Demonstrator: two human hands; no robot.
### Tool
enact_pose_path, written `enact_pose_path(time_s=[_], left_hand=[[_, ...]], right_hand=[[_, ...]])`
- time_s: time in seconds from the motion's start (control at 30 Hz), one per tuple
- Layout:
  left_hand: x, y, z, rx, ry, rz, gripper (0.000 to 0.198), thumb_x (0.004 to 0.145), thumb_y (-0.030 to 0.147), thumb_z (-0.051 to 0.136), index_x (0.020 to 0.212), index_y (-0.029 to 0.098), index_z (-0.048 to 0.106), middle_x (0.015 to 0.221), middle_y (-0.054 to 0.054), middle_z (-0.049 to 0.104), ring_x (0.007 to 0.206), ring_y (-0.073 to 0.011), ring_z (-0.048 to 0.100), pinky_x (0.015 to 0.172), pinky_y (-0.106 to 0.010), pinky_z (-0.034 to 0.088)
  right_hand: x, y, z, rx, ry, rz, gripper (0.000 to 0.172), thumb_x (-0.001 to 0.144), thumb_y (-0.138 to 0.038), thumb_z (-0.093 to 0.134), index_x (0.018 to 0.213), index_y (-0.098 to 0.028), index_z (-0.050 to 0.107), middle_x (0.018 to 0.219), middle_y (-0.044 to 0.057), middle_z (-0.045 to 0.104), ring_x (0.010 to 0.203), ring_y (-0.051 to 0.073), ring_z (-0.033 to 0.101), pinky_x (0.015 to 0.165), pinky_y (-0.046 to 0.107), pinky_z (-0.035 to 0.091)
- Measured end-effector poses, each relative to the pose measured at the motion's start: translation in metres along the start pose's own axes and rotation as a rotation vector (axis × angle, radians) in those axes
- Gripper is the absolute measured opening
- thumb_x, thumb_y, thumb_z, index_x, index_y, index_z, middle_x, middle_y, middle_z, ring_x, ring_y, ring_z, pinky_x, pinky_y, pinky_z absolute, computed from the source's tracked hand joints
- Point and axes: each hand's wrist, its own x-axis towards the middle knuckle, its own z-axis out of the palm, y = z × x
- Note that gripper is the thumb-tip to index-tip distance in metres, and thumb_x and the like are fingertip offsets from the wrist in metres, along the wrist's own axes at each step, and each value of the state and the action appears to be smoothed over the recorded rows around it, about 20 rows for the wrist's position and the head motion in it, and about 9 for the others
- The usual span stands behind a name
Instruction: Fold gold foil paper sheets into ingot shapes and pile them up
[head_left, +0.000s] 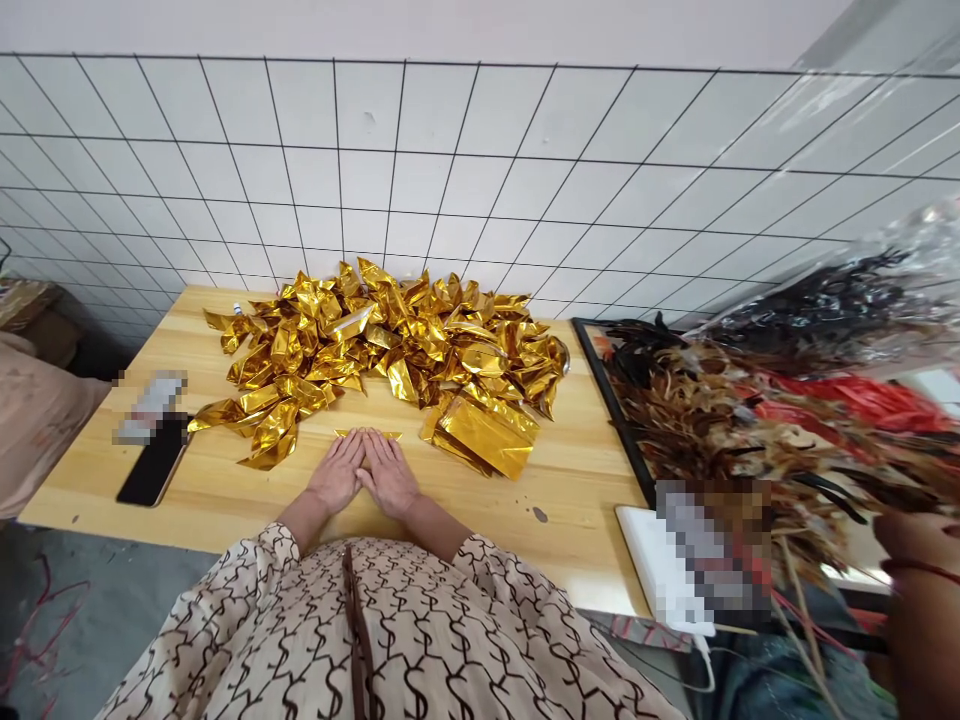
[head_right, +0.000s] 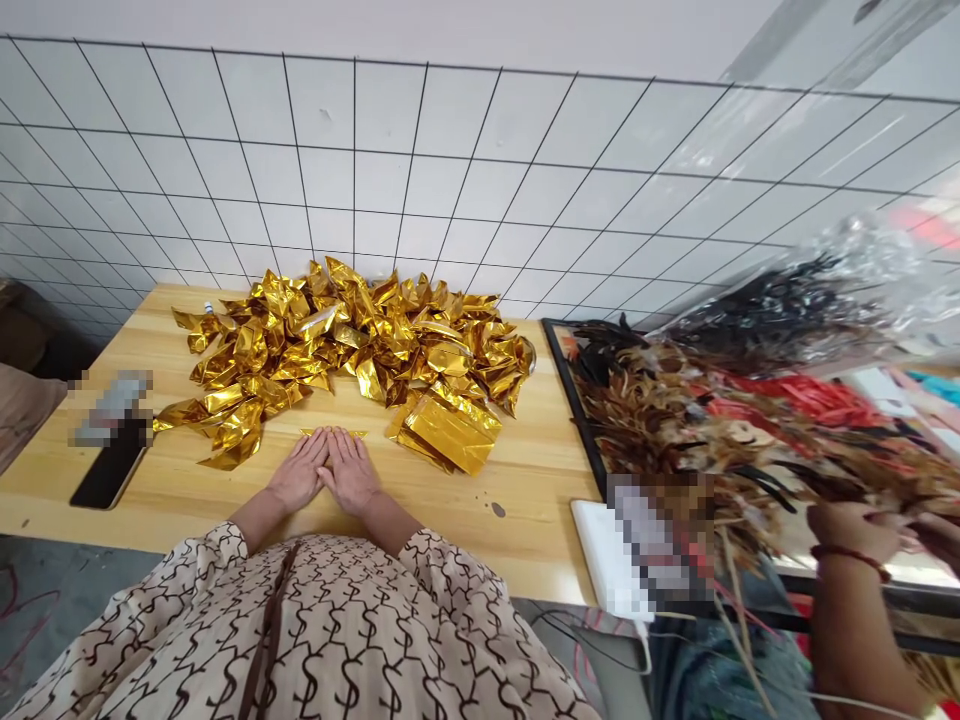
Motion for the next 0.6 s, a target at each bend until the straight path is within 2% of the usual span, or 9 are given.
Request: enact_pose_path(time_s=[0.1,0.27,0.6], left_hand=[[-0.002,0.001,0.001,0.011,0.029,-0.010,0.059,0.090,0.031,0.037,0.145,0.011,0.030,0.151,-0.013,0.032,0.141,-0.0227,0.026,0.113,-0.042,0.025],[-0.006,-0.001,0.005,0.013,0.107,-0.039,0.059,0.093,0.038,0.036,0.147,0.016,0.026,0.151,-0.012,0.034,0.140,-0.0233,0.028,0.113,-0.044,0.026],[-0.023,-0.015,0.008,0.009,0.176,-0.116,0.060,0.095,0.045,0.033,0.146,0.015,0.027,0.148,-0.015,0.037,0.139,-0.0248,0.030,0.111,-0.045,0.028]], right_hand=[[-0.003,0.004,0.000,-0.014,-0.011,0.016,0.060,0.096,-0.042,0.032,0.146,-0.007,0.030,0.149,0.017,0.034,0.141,0.023,0.024,0.114,0.044,0.022],[-0.011,0.014,0.004,-0.039,0.024,0.056,0.060,0.096,-0.041,0.033,0.147,-0.010,0.028,0.150,0.017,0.034,0.141,0.024,0.024,0.113,0.046,0.021],[-0.020,0.026,0.003,-0.062,0.037,0.113,0.055,0.097,-0.037,0.029,0.146,-0.012,0.032,0.150,0.014,0.033,0.141,0.022,0.023,0.114,0.044,0.020]])
